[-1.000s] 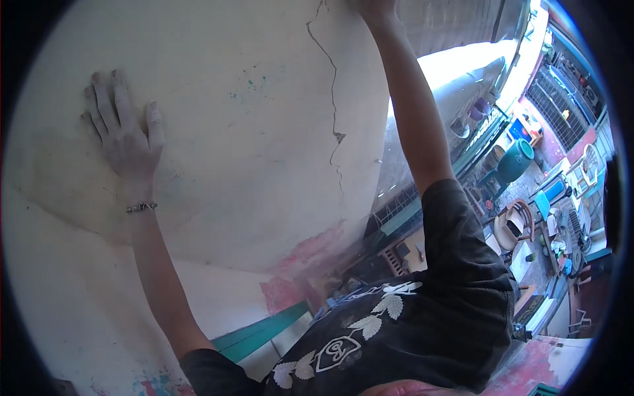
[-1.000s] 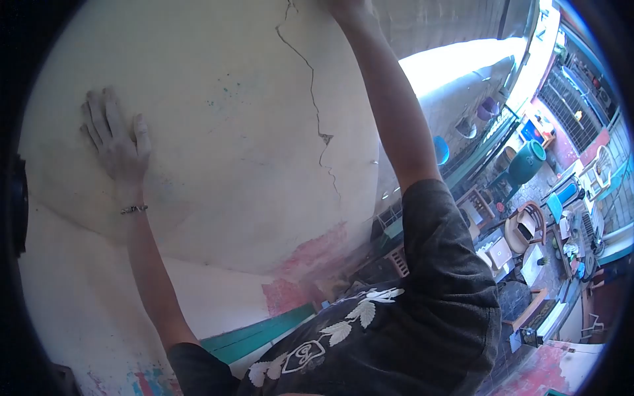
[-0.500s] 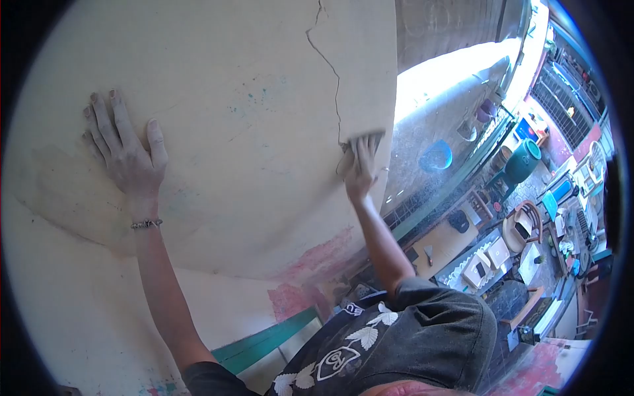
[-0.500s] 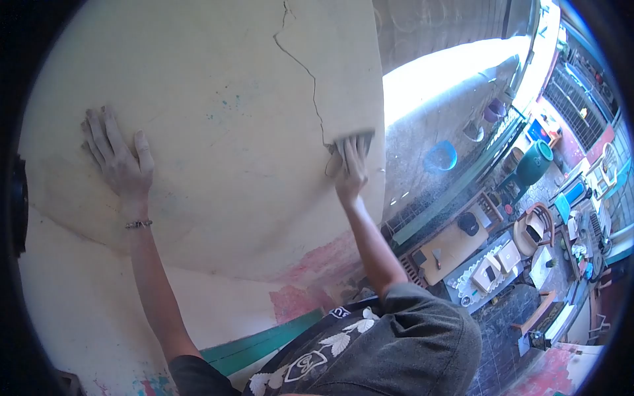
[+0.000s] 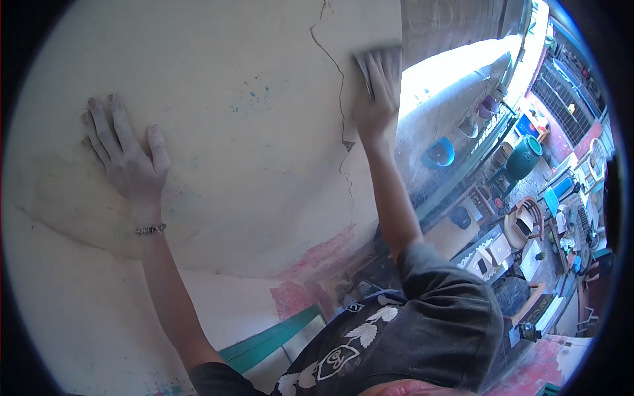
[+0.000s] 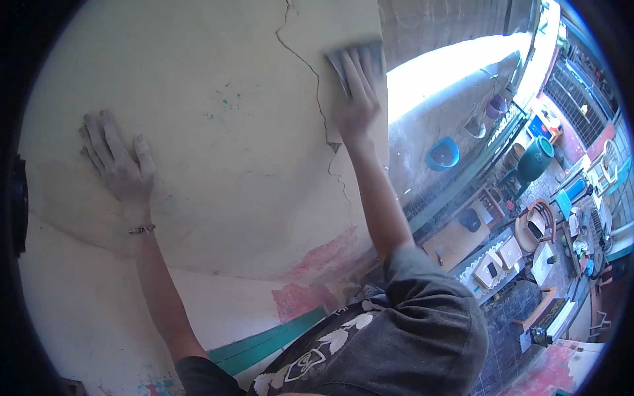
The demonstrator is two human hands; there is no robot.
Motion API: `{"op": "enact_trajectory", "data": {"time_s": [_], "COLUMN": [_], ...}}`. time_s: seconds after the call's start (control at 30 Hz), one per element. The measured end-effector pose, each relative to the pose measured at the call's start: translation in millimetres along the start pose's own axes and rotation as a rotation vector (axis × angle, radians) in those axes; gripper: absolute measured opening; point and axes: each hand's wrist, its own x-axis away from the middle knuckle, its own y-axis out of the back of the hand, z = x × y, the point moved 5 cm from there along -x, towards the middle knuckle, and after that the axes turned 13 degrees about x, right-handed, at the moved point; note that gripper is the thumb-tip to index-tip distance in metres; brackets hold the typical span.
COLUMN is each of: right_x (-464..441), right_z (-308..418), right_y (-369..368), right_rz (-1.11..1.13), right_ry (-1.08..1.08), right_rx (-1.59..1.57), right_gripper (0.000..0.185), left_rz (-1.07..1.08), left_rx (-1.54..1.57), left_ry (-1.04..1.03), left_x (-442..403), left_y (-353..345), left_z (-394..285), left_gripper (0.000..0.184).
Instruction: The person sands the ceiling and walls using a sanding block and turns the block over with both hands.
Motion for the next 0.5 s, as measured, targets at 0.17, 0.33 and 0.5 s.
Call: {"op": "enact_trajectory", "data": {"time_s": [0.17, 0.33, 0.5], "right_x": [165, 76, -131], "right_z": [-58, -20, 39], "right_y": [42, 10, -37], "right_rz": [0.089, -0.08, 0.118], "right_ry": [-0.456, -0.561, -0.146], "right_rx": [0.124, -0.012, -0.192], "right_gripper": [0.033, 0.036, 0.032], "left_rz": [-0.008, -0.001, -0.012], "left_rx": [-0.013, -0.021, -0.013], "left_ry": [-0.004, -0.006, -0.015], "left_x": [0, 5, 1], "left_y": [0, -1, 2], "left_z": [0, 0, -3], "left_gripper": [0.067, 0.067, 0.066]}}
